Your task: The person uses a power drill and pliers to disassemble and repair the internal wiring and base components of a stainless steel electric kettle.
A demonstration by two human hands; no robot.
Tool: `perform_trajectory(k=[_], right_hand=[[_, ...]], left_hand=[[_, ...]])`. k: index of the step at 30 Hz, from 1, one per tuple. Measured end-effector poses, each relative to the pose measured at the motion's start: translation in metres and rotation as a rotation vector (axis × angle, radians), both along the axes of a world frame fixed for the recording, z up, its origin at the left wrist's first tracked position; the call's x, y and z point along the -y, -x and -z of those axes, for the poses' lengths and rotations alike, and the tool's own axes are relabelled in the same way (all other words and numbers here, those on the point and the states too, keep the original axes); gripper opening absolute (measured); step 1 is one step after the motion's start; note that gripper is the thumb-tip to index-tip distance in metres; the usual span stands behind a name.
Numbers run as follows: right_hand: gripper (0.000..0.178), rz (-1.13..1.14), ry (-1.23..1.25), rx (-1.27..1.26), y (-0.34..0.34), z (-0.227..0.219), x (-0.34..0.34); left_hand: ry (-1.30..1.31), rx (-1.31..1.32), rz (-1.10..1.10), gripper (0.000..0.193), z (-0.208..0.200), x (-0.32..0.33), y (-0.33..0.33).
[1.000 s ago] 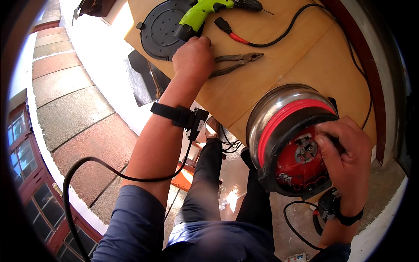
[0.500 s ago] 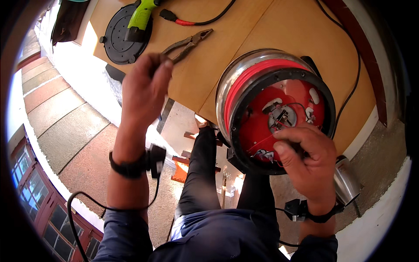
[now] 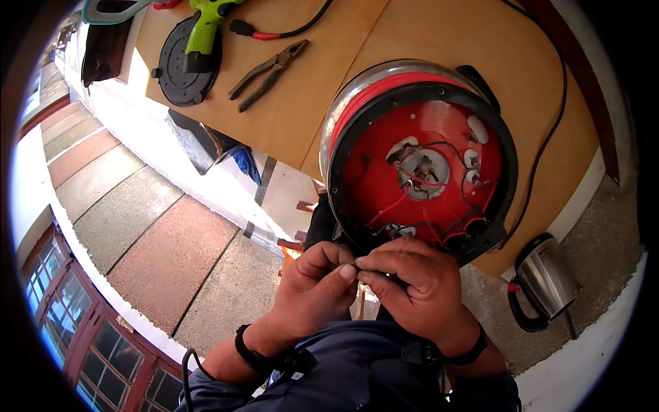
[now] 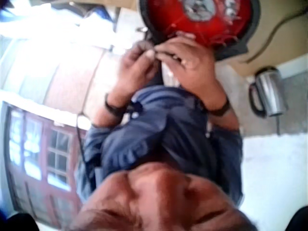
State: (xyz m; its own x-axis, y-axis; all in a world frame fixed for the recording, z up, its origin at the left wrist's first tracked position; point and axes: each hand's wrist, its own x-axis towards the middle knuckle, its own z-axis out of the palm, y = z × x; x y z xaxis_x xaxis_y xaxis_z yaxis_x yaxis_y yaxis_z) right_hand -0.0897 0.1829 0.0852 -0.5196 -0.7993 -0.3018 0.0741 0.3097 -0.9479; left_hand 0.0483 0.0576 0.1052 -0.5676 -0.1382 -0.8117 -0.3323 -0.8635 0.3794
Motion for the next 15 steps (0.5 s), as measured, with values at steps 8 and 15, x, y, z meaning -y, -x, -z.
perform_trajectory(k=[8,15], right_hand=[[0.019,0.058,-0.06,-0.023,0.002,0.004,-0.019],[0.015,0.003,-0.135,-0.115,0.008,0.007,-0.01]], left_hand=[[-0.1,-0.122,0.065,0.034,0.007,-0.013,-0.015],[-0.123,-0.131,0.065,0.04,0.01,-0.008,-0.019]])
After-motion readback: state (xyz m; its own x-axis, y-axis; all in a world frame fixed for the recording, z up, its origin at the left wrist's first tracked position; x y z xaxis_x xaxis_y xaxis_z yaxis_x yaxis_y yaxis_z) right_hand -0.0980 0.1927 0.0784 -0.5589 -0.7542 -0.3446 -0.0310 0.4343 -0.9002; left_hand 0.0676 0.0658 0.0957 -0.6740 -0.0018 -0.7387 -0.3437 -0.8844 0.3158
